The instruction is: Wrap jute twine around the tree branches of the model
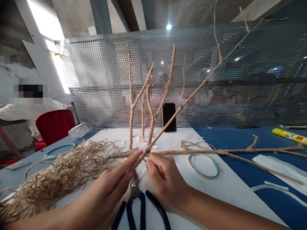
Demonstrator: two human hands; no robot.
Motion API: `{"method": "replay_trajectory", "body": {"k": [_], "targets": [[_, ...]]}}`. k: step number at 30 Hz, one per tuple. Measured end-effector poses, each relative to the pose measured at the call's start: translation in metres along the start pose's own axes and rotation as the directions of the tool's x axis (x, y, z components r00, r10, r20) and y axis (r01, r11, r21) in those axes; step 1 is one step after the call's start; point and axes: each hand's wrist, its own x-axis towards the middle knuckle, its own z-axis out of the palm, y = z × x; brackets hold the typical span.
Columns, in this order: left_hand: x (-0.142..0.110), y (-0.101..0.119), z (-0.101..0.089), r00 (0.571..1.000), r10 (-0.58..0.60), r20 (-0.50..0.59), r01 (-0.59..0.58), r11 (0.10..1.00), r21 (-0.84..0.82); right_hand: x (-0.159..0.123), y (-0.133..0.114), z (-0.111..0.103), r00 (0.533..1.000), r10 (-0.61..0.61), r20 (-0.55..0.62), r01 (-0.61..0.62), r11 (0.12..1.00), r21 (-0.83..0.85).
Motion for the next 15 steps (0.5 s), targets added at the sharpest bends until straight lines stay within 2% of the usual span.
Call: {"method": "replay_trajectory", "body": {"k": [3,4,8,11,15], "targets": [[0.000,-0.003,0.001,1.000,0.013,0.003,-0.014,0.979,0.205,0.004,0.003,0.001,0.993,0.104,0.055,-0.108,0.992,0.067],[0.000,-0.004,0.001,0.999,0.033,0.006,-0.034,0.977,0.213,0.006,0.005,0.002,0.991,0.116,0.066,-0.122,0.989,0.084],[0.001,-0.004,0.003,0.997,0.073,0.011,-0.074,0.987,0.145,0.011,0.007,0.002,0.987,0.137,0.086,-0.150,0.975,0.166],[0.001,-0.001,0.003,0.999,0.042,0.024,-0.044,0.997,0.064,0.012,0.006,0.003,0.985,0.129,0.119,-0.151,0.968,0.201],[0.001,0.001,0.004,0.999,-0.009,0.041,0.011,0.999,-0.042,0.013,0.008,0.004,0.986,0.143,0.082,-0.155,0.975,0.160]]}}
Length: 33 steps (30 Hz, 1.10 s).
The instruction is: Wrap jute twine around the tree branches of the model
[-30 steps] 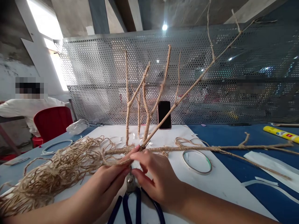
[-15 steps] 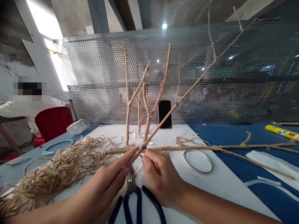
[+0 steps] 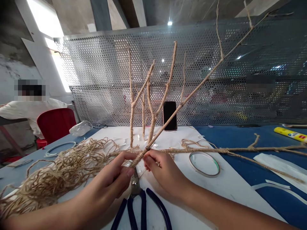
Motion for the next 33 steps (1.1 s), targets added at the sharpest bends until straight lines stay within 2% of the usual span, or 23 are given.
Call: {"method": "replay_trajectory", "body": {"k": [3,8,11,13,16,24,29,33], "targets": [[0.002,-0.001,-0.001,0.999,-0.040,0.032,0.043,0.995,-0.091,0.001,0.003,-0.001,1.000,0.012,-0.006,-0.012,1.000,0.008],[0.007,0.002,-0.007,0.964,-0.115,0.241,0.178,0.949,-0.260,0.003,0.008,0.001,0.999,0.034,0.026,-0.037,0.993,0.116],[0.009,0.002,-0.011,0.931,-0.106,0.349,0.243,0.894,-0.377,0.004,0.011,0.003,0.991,0.104,0.080,-0.121,0.962,0.244],[0.010,0.000,-0.012,0.921,-0.088,0.379,0.269,0.848,-0.457,0.005,0.013,0.004,0.982,0.151,0.117,-0.180,0.936,0.303],[0.011,-0.004,-0.012,0.927,-0.070,0.368,0.262,0.824,-0.503,0.006,0.015,0.004,0.977,0.161,0.138,-0.196,0.935,0.297],[0.009,-0.010,-0.008,0.961,-0.074,0.267,0.198,0.857,-0.476,0.006,0.014,0.002,0.982,0.130,0.140,-0.162,0.955,0.247],[0.007,-0.012,-0.006,0.969,-0.051,0.243,0.158,0.881,-0.445,0.007,0.014,0.001,0.993,0.093,0.070,-0.097,0.993,0.067],[0.005,-0.012,-0.004,0.982,0.000,0.189,0.067,0.934,-0.350,0.007,0.015,0.000,0.994,0.105,0.031,-0.103,0.994,-0.039]]}}
